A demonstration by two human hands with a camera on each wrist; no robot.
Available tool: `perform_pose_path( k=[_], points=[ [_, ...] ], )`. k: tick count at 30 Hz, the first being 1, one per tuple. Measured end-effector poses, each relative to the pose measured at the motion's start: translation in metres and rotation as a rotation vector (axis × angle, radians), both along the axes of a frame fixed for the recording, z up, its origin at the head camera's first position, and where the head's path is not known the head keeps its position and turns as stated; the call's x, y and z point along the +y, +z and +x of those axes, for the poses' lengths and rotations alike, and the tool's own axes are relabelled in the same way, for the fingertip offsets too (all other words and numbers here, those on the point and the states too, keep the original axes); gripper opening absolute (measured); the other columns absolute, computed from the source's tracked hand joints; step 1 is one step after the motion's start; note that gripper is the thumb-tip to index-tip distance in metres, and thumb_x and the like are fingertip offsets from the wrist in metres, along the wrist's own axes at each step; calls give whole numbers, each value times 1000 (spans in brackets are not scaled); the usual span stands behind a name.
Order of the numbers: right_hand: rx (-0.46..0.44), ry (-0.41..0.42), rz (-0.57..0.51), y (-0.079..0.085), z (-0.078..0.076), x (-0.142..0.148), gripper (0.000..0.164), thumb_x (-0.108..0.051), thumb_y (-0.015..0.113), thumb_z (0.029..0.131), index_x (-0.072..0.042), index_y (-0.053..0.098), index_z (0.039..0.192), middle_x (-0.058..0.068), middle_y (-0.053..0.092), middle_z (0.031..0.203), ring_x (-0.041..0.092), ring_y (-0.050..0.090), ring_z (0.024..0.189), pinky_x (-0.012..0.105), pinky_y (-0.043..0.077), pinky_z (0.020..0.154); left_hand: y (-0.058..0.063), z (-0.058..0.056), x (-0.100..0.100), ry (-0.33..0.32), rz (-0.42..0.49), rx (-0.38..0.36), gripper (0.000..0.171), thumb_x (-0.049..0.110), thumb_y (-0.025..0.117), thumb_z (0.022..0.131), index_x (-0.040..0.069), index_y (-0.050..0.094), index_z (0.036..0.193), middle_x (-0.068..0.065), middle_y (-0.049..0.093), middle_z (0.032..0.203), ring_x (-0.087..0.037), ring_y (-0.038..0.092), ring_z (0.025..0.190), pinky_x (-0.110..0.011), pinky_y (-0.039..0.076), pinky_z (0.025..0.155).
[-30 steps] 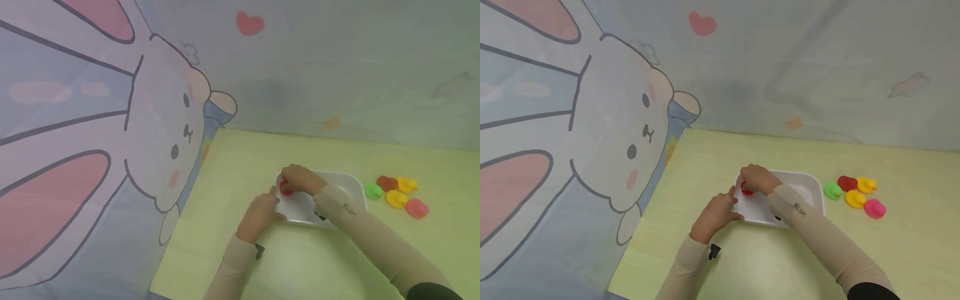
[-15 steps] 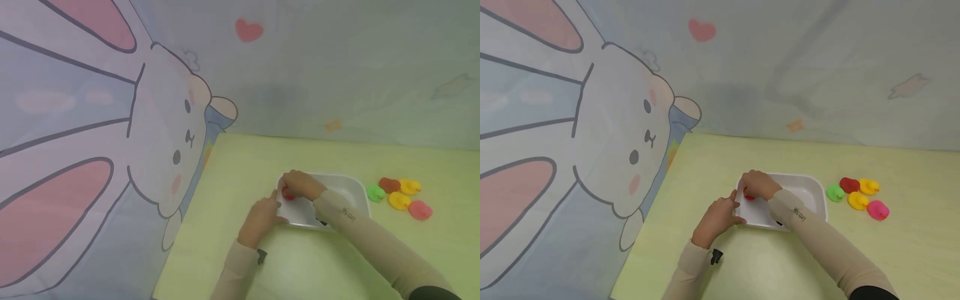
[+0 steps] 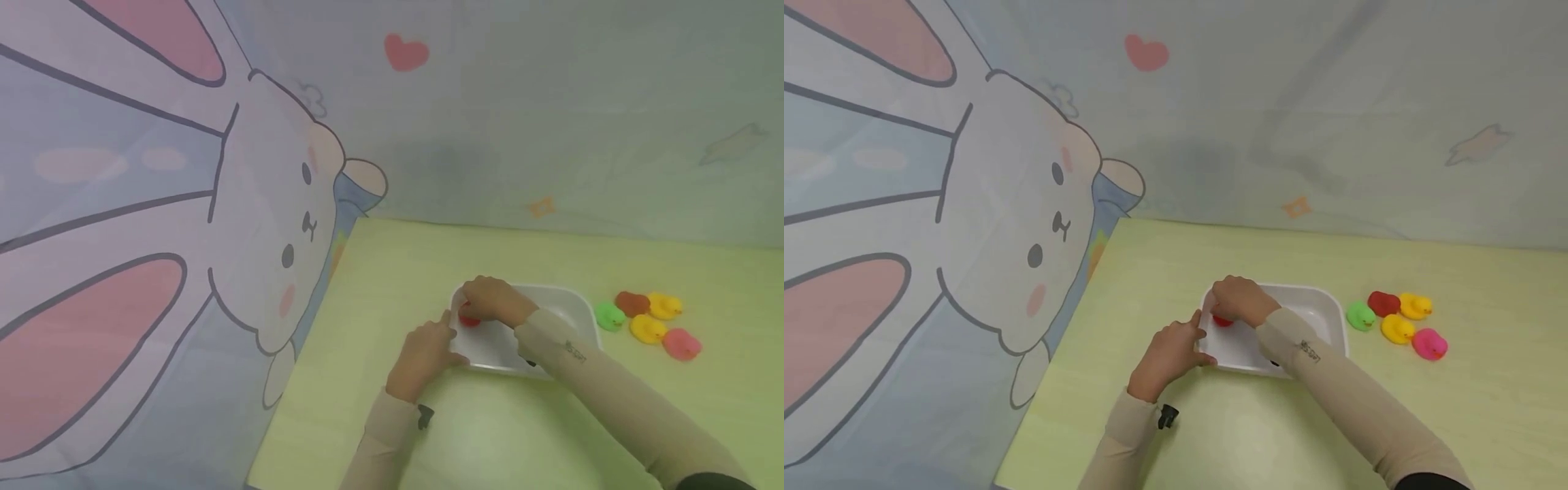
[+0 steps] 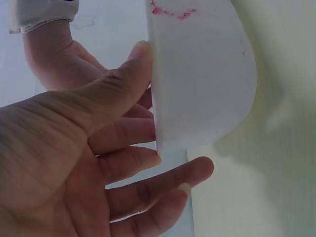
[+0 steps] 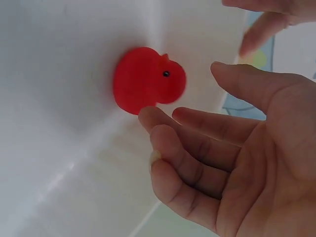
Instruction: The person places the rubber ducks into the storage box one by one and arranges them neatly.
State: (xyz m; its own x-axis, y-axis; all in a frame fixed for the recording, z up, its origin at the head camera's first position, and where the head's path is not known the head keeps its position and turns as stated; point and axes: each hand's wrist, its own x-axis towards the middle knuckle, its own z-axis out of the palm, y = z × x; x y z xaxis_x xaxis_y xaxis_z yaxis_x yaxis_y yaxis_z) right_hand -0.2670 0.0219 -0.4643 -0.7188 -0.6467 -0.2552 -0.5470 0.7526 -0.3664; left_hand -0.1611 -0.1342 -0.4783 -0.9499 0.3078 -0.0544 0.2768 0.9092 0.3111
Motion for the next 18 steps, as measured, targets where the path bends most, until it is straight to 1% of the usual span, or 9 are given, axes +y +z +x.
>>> perform_pose_path(
  k=[2,3,7,12,18],
  points=[
    [13,-18,4,3,1,3,6,-11,64,87,-12,69,84,-1,55,69,16,49,64,32,41,60,0,0,0,0,-14,3,86,43,88,74,-4,56,138,-10,74,96,-25,69,83,-34,53,64],
    [26,-22,9,5,2,4,6,-13,65,88,-11,68,83,0,55,70,17,49,65,32,42,60,0,-1,0,2,-18,1,85,43,88,74,-4,56,138,-9,74,97,-26,69,83,-34,53,64],
    [72,-32,32,21,7,12,17,-18,69,93,-6,62,82,4,55,73,21,50,68,36,45,64,3,-2,1,16,-21,-15,80,42,88,75,-2,57,134,-5,75,100,-26,70,88,-35,53,66],
    [81,-35,69,37,13,23,19,-20,70,94,-4,61,87,5,55,76,23,52,72,38,47,69,4,-1,3,32,-17,-60,75,40,89,75,0,57,131,-4,75,102,-28,69,91,-36,53,70],
    [92,-39,86,52,17,37,22,-23,69,96,-5,60,88,5,55,75,22,52,71,38,47,67,5,-1,5,35,-16,-65,76,39,89,76,0,57,133,-4,74,102,-27,68,91,-36,53,73]
  ],
)
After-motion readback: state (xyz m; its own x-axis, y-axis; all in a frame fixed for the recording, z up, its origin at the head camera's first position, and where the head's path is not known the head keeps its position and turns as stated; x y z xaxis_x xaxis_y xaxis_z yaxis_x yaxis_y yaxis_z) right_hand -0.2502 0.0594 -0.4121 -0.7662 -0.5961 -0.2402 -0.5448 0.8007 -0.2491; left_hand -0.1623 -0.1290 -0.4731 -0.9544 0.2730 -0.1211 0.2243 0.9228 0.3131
